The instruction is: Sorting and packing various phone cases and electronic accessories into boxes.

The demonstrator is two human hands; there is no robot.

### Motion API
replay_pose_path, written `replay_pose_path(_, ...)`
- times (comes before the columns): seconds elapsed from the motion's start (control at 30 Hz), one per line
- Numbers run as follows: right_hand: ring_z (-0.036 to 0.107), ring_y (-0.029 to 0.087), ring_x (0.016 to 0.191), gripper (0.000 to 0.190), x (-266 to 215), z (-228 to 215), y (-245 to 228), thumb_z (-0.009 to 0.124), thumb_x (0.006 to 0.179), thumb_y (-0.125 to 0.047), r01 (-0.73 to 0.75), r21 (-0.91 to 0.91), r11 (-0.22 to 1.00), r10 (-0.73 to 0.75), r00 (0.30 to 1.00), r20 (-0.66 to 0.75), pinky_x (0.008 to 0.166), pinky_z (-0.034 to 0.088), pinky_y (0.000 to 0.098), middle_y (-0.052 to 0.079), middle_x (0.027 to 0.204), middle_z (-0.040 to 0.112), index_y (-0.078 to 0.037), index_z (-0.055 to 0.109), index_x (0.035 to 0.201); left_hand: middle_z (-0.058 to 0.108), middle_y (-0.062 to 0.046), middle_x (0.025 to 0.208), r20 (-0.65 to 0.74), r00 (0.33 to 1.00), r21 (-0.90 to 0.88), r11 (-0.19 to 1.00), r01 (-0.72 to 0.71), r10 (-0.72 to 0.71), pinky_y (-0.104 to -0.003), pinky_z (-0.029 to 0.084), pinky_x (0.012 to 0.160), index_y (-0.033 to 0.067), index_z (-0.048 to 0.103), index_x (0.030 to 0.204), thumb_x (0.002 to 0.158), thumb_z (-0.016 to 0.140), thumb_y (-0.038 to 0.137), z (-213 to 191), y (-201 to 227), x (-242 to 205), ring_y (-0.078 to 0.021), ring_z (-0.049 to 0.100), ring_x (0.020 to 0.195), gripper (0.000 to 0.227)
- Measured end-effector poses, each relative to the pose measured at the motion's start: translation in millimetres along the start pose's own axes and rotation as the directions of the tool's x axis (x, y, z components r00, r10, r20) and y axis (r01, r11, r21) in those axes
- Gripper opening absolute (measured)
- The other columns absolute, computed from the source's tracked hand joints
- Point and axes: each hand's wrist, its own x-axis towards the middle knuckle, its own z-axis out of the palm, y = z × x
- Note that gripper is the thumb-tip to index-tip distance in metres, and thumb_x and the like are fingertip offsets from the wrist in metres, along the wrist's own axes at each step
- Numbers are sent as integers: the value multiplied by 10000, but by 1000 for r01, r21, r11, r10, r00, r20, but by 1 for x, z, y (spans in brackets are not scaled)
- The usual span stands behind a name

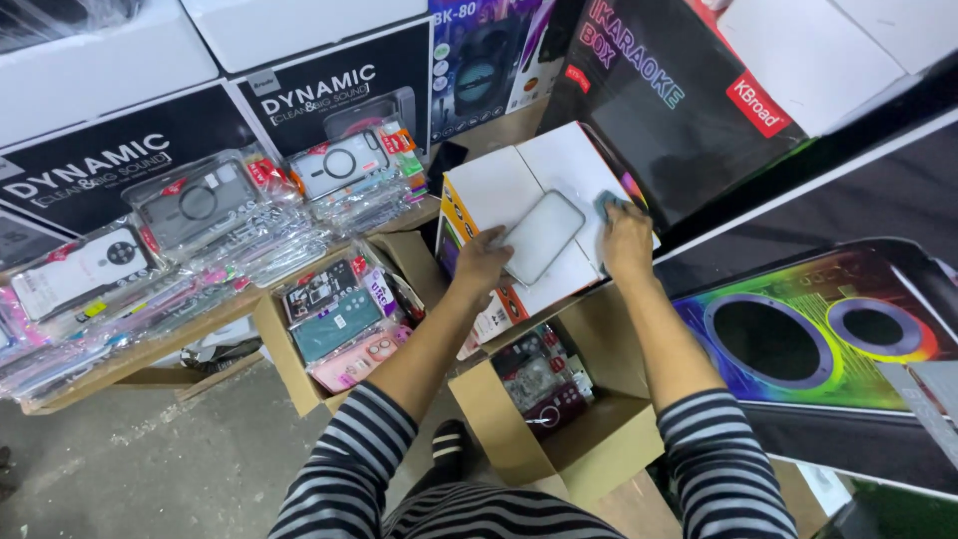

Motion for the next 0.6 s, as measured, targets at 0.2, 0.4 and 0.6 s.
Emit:
replay_pose_path(0.2,613,447,1184,384,-15,-54,-24,666,981,-247,-88,355,931,119,991,-68,1009,498,528,203,1350,631,-141,695,1349,568,-344,1288,-73,990,-74,989,-129,123,-392,652,684,0,568,1424,946,672,80,-2,-2,-31,-291,687,976,496)
replay_pose_path(0.4,727,169,860,675,-70,-126,-40,399,988,-669,-460,883,-95,181,864,470,694,640,283,57,1110,698,-99,556,1312,748,-18,1113,160,491,579,321,-749,857,-364,591,918,188,750,1172,1050,505,171,39,-2,-102,-263,713,1069,274)
replay_pose_path(0.6,772,237,804,305,-135,-132,23,644,991,-134,-419,875,-241,273,836,476,654,688,359,121,1012,735,-107,662,1294,698,-55,1270,435,220,511,-39,-859,873,-454,505,1049,247,723,1250,1042,591,240,66,-69,-132,-355,632,1248,246)
